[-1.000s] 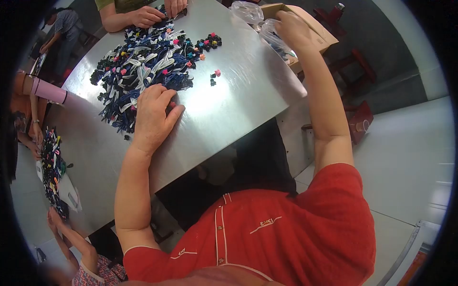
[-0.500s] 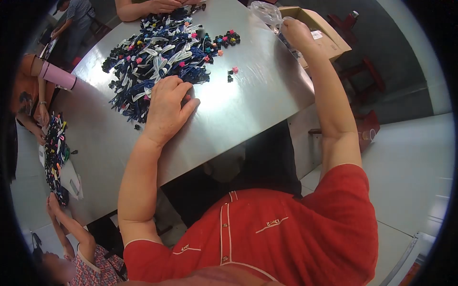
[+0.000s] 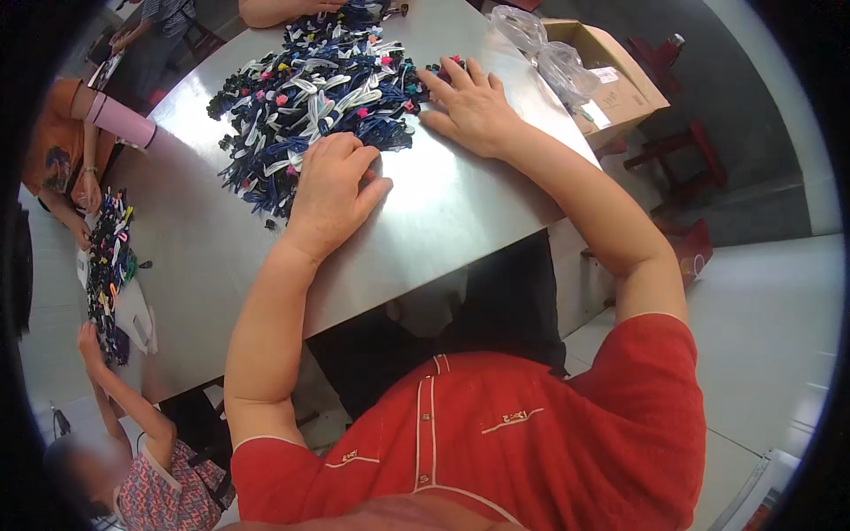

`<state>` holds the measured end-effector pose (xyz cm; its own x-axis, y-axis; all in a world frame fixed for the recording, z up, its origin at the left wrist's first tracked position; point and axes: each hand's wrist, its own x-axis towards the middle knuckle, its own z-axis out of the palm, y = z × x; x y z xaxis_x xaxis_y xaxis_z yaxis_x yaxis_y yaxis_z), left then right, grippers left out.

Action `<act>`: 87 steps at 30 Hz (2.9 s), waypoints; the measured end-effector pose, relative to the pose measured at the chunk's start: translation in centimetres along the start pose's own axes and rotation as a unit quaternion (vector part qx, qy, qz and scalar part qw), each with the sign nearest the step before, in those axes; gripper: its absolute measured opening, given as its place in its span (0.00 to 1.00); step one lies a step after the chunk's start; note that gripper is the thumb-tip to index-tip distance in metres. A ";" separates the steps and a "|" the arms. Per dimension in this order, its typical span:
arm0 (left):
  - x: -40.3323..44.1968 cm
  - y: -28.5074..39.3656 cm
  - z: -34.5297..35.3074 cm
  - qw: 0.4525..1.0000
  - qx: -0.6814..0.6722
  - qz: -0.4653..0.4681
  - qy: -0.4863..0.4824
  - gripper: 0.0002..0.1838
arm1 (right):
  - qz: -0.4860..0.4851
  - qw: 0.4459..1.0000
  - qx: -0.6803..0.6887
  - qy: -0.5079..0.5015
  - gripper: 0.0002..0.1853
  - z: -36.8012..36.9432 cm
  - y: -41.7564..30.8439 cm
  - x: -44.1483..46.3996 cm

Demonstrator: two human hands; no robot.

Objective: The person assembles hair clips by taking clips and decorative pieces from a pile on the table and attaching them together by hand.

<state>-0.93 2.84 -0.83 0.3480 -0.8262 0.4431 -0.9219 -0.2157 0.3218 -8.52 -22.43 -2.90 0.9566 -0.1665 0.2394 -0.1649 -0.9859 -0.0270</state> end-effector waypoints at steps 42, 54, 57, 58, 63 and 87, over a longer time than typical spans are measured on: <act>0.2 -0.3 -0.2 0.999 0.006 -0.032 0.031 0.11 | -0.169 0.954 0.227 0.094 0.11 -1.9 -6.6 1.8; 0.4 -0.5 0.1 0.999 -0.004 -0.015 0.035 0.11 | -0.131 0.982 0.073 0.119 0.22 2.8 2.9 9.8; 0.3 -0.5 0.1 0.999 -0.011 -0.014 0.037 0.11 | -0.111 0.991 0.007 0.069 0.20 2.4 2.8 10.3; 0.3 -0.5 0.1 0.999 -0.011 -0.012 0.038 0.11 | -0.111 0.991 0.007 0.068 0.20 2.4 2.9 10.4; 0.3 -0.6 0.1 0.999 -0.015 -0.012 0.038 0.11 | -0.062 0.986 0.157 0.014 0.13 1.0 2.7 9.4; 0.4 -0.5 0.2 0.999 -0.010 -0.017 0.035 0.11 | -0.136 0.969 0.203 0.025 0.15 -2.0 -3.2 -0.5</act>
<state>-0.35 2.51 -1.00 0.3902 -0.7798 0.4896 -0.9063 -0.2316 0.3535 -8.92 -19.18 -0.99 0.9368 0.0908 0.3377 0.2093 -0.9193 -0.3333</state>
